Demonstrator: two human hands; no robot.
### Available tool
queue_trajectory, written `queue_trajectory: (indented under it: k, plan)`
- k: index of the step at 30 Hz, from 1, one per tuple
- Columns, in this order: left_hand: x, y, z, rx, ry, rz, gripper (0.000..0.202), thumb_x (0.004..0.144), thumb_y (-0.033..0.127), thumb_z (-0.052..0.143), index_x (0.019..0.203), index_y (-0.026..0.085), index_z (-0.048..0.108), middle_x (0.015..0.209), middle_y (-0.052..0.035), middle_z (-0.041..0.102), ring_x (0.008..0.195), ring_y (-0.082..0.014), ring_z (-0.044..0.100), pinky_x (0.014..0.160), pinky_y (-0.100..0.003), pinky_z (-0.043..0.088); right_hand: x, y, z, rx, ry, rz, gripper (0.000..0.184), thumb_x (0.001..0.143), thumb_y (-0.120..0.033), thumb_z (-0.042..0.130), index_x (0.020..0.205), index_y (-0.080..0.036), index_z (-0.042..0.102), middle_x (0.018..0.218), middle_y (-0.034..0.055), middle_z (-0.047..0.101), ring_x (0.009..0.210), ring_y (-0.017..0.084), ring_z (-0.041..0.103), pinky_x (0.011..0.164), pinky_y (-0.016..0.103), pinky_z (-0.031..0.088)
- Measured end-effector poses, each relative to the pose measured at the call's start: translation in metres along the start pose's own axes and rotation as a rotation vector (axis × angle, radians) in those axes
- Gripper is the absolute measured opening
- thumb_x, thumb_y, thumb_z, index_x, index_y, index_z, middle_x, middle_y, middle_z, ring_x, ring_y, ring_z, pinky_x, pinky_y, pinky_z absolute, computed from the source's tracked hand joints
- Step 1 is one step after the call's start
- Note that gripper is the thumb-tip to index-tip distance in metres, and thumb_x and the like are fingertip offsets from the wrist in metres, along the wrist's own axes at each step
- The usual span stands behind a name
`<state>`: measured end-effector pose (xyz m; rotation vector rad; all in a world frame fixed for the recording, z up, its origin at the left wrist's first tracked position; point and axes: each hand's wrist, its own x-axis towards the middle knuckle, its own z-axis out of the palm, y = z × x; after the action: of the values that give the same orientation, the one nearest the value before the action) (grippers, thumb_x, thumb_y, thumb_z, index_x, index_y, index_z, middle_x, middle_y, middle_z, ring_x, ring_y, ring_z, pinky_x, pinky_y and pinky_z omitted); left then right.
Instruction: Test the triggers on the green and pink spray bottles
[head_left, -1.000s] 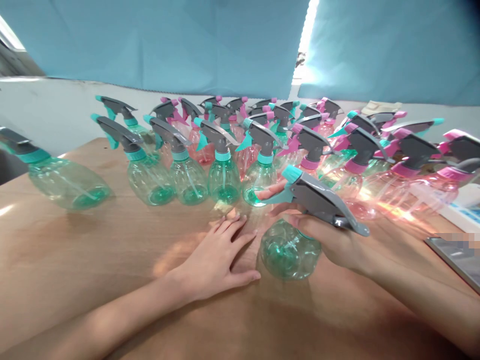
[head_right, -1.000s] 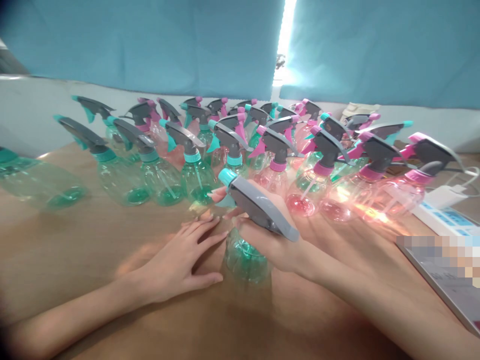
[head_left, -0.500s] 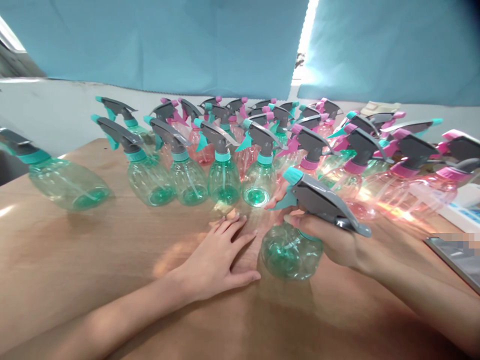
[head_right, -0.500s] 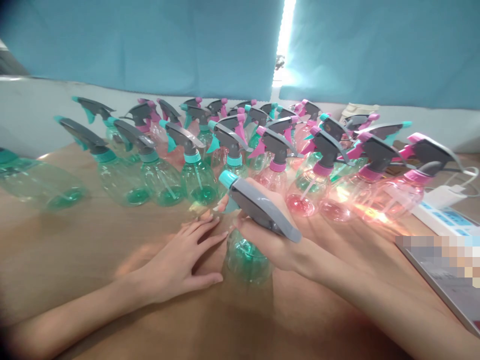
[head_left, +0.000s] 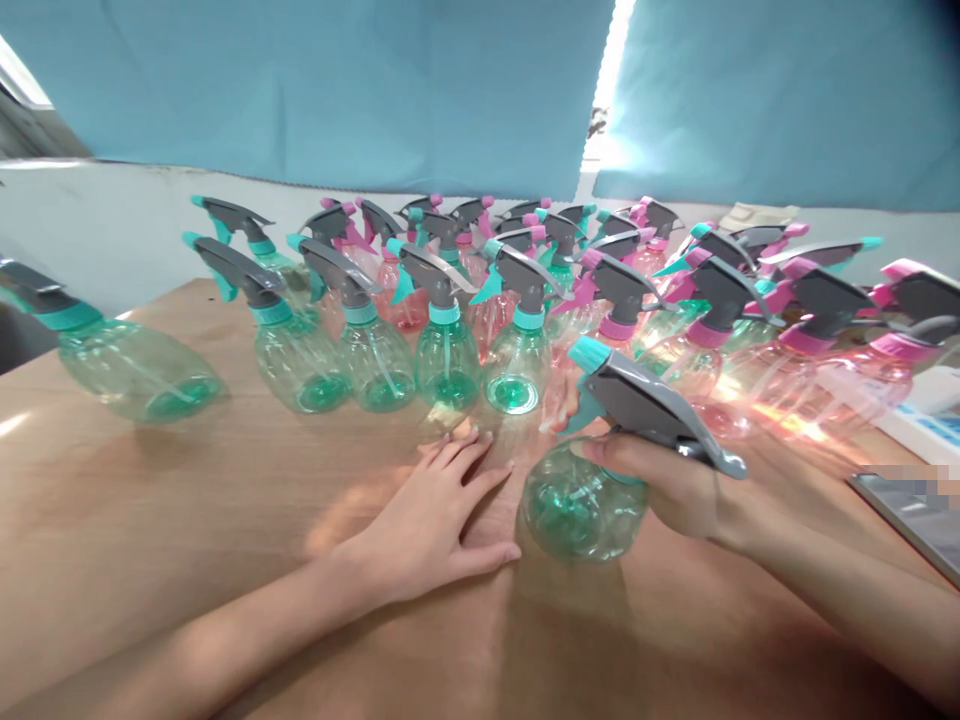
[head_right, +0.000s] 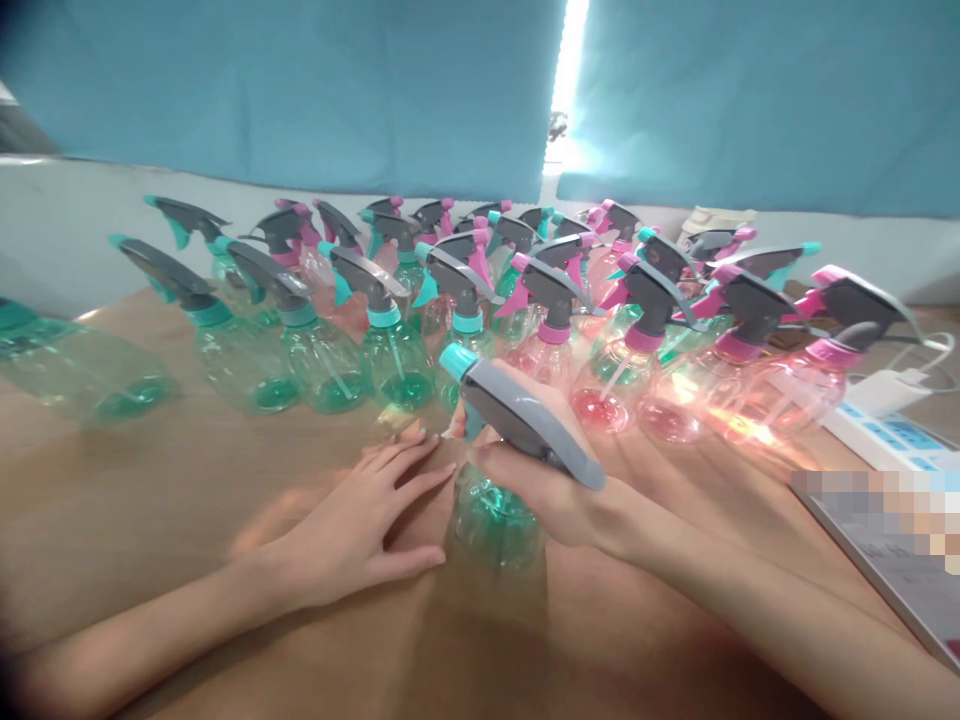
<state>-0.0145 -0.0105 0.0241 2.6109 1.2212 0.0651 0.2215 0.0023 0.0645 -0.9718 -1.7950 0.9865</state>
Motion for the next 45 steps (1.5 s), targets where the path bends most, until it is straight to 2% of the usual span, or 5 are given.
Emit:
queue_trajectory:
  k: [7, 10, 16, 30, 45]
  plan:
    - [0.000, 0.000, 0.000, -0.021, -0.006, -0.007, 0.074, 0.086, 0.062, 0.060, 0.146, 0.021, 0.045, 0.157, -0.0173, 0.030, 0.145, -0.0378, 0.022, 0.111, -0.059, 0.025, 0.006, -0.012, 0.004, 0.035, -0.037, -0.047, 0.036, 0.078, -0.016, 0.052, 0.106, -0.033, 0.067, 0.074, -0.0021, 0.067, 0.072, 0.022, 0.066, 0.082, 0.042, 0.053]
    - [-0.001, -0.001, 0.000, -0.047, 0.018, 0.000, 0.073, 0.086, 0.062, 0.061, 0.145, 0.021, 0.046, 0.156, -0.0170, 0.032, 0.144, -0.0390, 0.023, 0.110, -0.060, 0.027, 0.005, -0.013, 0.005, 0.046, -0.038, -0.035, 0.042, 0.080, -0.015, 0.050, 0.116, -0.032, 0.064, 0.074, -0.0021, 0.067, 0.062, 0.019, 0.063, 0.079, 0.041, 0.053]
    - [-0.001, -0.001, 0.001, -0.058, 0.024, 0.009, 0.074, 0.086, 0.062, 0.061, 0.145, 0.021, 0.046, 0.156, -0.0181, 0.032, 0.144, -0.0404, 0.024, 0.110, -0.061, 0.027, 0.005, -0.013, 0.007, 0.098, -0.031, -0.037, 0.045, 0.079, -0.017, 0.052, 0.120, -0.033, 0.061, 0.088, 0.0011, 0.071, 0.104, 0.025, 0.067, 0.079, 0.036, 0.054]
    - [0.000, -0.002, 0.002, -0.048, 0.030, 0.015, 0.075, 0.086, 0.062, 0.061, 0.147, 0.022, 0.043, 0.156, -0.0164, 0.032, 0.144, -0.0394, 0.023, 0.111, -0.060, 0.025, 0.008, -0.013, 0.009, 0.197, -0.062, -0.094, 0.054, 0.078, -0.010, 0.052, 0.127, -0.032, 0.058, 0.125, 0.0022, 0.067, 0.117, 0.025, 0.063, 0.091, 0.043, 0.057]
    - [-0.001, -0.002, 0.002, -0.004, 0.012, 0.019, 0.076, 0.088, 0.064, 0.058, 0.148, 0.022, 0.041, 0.157, -0.0168, 0.031, 0.145, -0.0370, 0.021, 0.112, -0.059, 0.026, 0.009, -0.016, 0.009, 0.187, -0.074, -0.085, 0.054, 0.078, -0.009, 0.049, 0.126, -0.032, 0.060, 0.107, 0.0012, 0.073, 0.108, 0.022, 0.068, 0.094, 0.041, 0.055]
